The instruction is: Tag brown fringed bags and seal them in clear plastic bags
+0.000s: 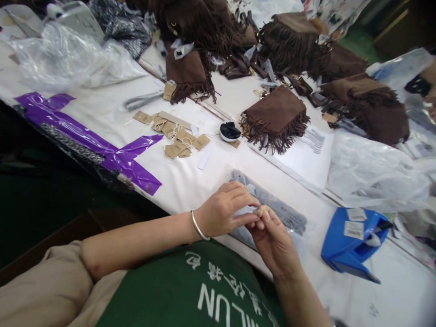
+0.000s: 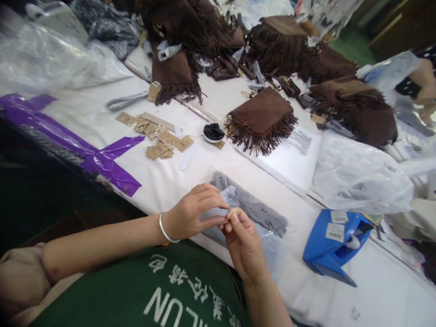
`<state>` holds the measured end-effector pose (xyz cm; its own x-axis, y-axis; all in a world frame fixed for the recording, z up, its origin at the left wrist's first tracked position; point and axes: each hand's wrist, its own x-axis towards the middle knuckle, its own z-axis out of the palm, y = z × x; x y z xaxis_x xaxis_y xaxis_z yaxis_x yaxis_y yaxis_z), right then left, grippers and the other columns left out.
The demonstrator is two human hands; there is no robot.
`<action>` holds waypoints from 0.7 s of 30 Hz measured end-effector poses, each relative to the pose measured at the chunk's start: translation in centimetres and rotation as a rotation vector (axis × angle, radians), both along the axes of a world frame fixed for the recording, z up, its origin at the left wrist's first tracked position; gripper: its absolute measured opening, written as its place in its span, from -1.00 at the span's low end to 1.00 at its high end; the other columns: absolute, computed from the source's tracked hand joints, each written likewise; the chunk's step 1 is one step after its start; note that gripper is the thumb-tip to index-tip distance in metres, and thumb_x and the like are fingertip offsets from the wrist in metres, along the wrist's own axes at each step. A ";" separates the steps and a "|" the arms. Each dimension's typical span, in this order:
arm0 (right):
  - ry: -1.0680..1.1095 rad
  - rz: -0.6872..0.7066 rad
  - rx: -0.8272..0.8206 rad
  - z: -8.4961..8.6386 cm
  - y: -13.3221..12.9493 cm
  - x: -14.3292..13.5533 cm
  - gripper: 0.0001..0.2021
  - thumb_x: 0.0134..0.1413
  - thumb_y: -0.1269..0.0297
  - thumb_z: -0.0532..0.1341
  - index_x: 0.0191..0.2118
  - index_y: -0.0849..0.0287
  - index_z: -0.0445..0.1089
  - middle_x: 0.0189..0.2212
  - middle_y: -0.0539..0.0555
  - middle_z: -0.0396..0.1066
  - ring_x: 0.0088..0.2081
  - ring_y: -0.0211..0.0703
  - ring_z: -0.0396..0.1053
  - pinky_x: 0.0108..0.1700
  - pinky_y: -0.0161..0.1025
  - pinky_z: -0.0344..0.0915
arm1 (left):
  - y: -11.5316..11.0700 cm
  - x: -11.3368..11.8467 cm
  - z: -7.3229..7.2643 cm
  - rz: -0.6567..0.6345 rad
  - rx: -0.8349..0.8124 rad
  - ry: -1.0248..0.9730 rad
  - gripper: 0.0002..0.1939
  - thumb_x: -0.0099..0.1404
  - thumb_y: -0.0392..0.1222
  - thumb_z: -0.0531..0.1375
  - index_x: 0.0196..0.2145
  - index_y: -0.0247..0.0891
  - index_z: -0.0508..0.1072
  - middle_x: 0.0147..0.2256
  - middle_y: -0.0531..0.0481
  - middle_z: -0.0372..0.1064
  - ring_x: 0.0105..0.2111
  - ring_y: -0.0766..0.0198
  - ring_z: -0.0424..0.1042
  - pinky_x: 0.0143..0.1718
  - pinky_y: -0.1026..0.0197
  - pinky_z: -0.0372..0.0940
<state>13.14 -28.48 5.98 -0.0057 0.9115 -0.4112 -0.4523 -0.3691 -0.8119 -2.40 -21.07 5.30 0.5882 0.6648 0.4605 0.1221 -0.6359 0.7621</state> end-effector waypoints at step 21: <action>0.033 -0.176 0.028 -0.6 -3.8 -0.4 -0.89 0.07 0.26 0.24 -0.25 0.08 0.45 -0.44 -0.05 0.32 -0.29 -0.28 0.30 -0.01 -0.19 0.26 | -1.8 0.9 0.6 -0.126 -0.120 -0.001 -0.84 0.34 -0.19 0.11 -0.24 -0.31 0.44 -0.31 -0.10 0.40 -0.23 0.20 0.32 -0.03 0.13 0.20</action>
